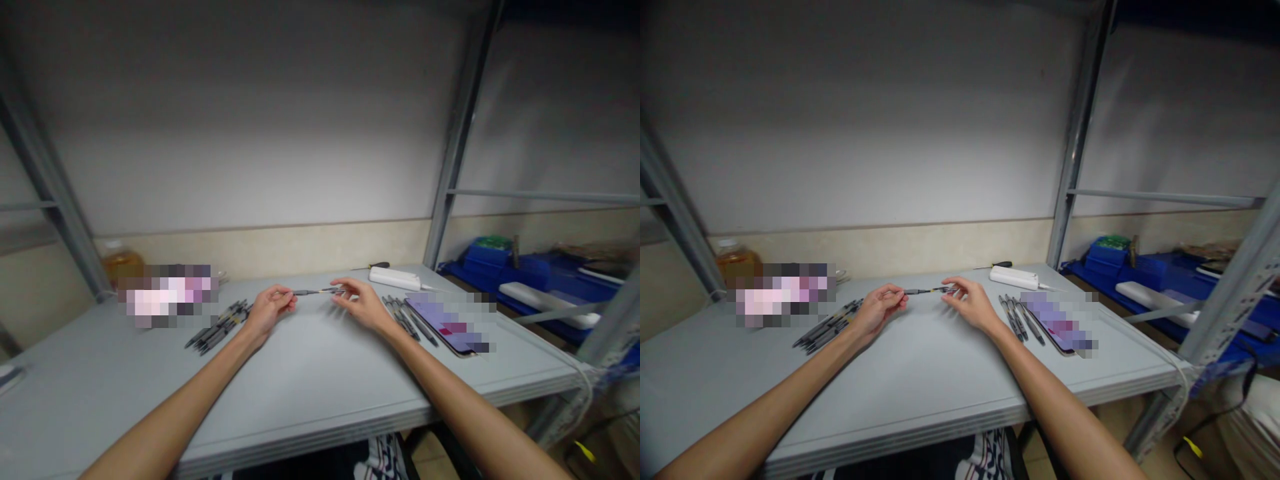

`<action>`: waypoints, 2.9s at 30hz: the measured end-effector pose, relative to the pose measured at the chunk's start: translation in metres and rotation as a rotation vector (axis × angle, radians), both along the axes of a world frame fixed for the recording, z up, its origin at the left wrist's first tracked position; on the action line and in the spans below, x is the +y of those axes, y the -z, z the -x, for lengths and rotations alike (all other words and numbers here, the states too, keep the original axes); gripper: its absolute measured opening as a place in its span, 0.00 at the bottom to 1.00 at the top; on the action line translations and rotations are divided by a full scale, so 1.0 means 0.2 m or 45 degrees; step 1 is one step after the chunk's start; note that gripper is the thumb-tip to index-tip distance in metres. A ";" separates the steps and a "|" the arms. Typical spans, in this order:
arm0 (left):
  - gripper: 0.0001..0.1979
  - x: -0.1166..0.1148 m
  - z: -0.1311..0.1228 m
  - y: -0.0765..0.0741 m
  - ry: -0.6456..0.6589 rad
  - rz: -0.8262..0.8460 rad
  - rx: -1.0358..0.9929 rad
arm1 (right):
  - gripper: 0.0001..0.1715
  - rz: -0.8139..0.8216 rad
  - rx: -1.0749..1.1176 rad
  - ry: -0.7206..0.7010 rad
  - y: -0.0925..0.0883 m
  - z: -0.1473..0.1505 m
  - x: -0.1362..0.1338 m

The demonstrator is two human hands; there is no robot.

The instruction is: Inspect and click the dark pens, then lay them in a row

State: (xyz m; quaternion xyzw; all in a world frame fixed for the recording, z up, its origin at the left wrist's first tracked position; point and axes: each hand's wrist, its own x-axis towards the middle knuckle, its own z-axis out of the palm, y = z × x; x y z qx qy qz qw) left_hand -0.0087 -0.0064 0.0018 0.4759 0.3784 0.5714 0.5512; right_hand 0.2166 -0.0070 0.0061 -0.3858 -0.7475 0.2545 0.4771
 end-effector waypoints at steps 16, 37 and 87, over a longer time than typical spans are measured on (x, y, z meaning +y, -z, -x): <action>0.06 -0.03 0.02 0.01 -0.169 -0.569 0.689 | 0.17 0.893 0.244 -0.312 0.02 -0.02 0.02; 0.11 -0.03 -0.02 0.03 -0.035 -0.377 0.566 | 0.18 0.365 -0.011 -0.154 0.01 0.01 -0.01; 0.08 -0.10 -0.05 0.01 0.113 -0.615 1.200 | 0.25 1.044 1.127 -0.481 -0.36 0.05 0.03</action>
